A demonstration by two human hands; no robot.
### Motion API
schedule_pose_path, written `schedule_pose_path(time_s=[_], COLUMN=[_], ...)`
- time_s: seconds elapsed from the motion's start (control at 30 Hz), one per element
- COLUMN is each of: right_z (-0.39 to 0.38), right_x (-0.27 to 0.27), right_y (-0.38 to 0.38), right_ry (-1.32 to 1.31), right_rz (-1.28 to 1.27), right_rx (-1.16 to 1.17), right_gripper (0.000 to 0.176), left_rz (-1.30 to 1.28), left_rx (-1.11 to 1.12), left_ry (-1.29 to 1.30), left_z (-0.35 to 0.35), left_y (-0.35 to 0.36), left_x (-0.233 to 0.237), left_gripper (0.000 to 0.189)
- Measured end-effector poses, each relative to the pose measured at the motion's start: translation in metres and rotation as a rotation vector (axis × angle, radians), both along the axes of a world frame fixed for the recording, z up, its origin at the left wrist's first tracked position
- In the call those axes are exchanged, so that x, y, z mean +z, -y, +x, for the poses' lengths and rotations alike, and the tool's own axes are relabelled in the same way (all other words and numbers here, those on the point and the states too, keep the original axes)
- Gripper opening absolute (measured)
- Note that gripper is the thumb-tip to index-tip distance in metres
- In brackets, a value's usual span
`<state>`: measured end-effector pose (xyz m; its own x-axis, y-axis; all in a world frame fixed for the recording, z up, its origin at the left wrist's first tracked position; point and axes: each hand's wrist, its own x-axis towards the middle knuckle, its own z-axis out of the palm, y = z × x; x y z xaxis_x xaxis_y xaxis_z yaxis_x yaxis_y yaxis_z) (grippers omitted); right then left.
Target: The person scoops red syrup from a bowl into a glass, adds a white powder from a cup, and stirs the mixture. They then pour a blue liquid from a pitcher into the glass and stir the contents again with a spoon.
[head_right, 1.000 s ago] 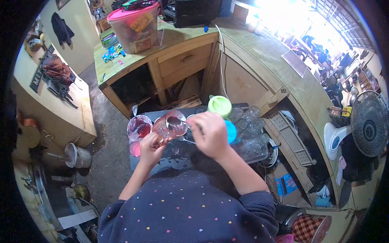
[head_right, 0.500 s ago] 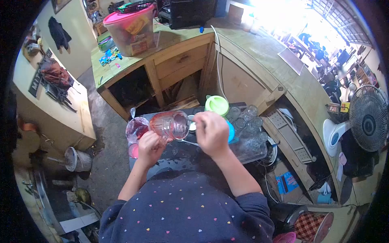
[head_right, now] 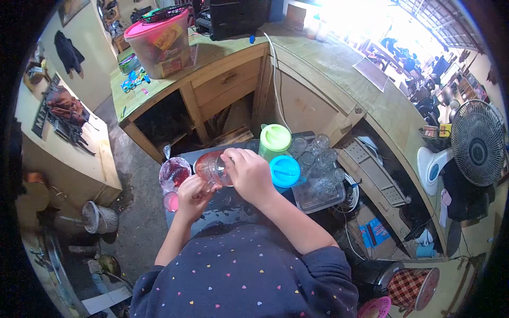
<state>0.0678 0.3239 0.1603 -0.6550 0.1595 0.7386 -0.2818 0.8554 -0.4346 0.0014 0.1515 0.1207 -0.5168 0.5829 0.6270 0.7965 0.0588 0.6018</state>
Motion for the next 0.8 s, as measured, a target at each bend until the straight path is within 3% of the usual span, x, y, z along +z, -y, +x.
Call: schedule_pose_path(time_s=[0.1,0.2,0.33,0.5,0.6,0.63,0.73,0.77,0.8], right_z=[0.011,0.018,0.002,0.008,0.019,0.019,0.013,0.009,0.007], right_x=[0.019,0.027,-0.002,0.015,0.024,0.020,-0.005,-0.010,-0.017], right_y=[-0.010,-0.013,-0.001,-0.029,-0.030,-0.021,0.000,0.005,0.004], right_ry=[-0.111,-0.144,-0.036,-0.105,-0.057,-0.007,0.075,-0.016,0.058], right_rz=[0.161,0.127,0.041,0.159,-0.103,-0.322,-0.467,-0.315,-0.250], right_rx=[0.047,0.098,0.227,0.148,0.027,0.023,0.149,0.146,0.154], right_gripper=[0.010,0.010,0.005,0.008,0.006,0.008,0.010,0.011,0.010], left_rz=[0.001,-0.009,-0.019,-0.006,-0.038,-0.047,-0.015,0.006,-0.004], left_rx=[0.048,0.102,0.098,0.112,0.142,0.142,0.121,0.111,0.101], left_ry=[-0.009,-0.033,-0.044,-0.092,-0.129,-0.148,-0.185,-0.194,-0.201], left_z=[-0.002,-0.005,-0.003,-0.004,-0.006,-0.007,-0.004,-0.004,-0.004], left_y=[0.005,0.011,0.009,0.008,0.009,0.008,0.002,0.000,0.000], left_x=[0.002,-0.002,0.001,-0.008,-0.009,-0.008,-0.005,-0.003,-0.001], left_gripper=[0.032,0.031,0.032,0.031,0.029,0.028,0.027,0.028,0.026])
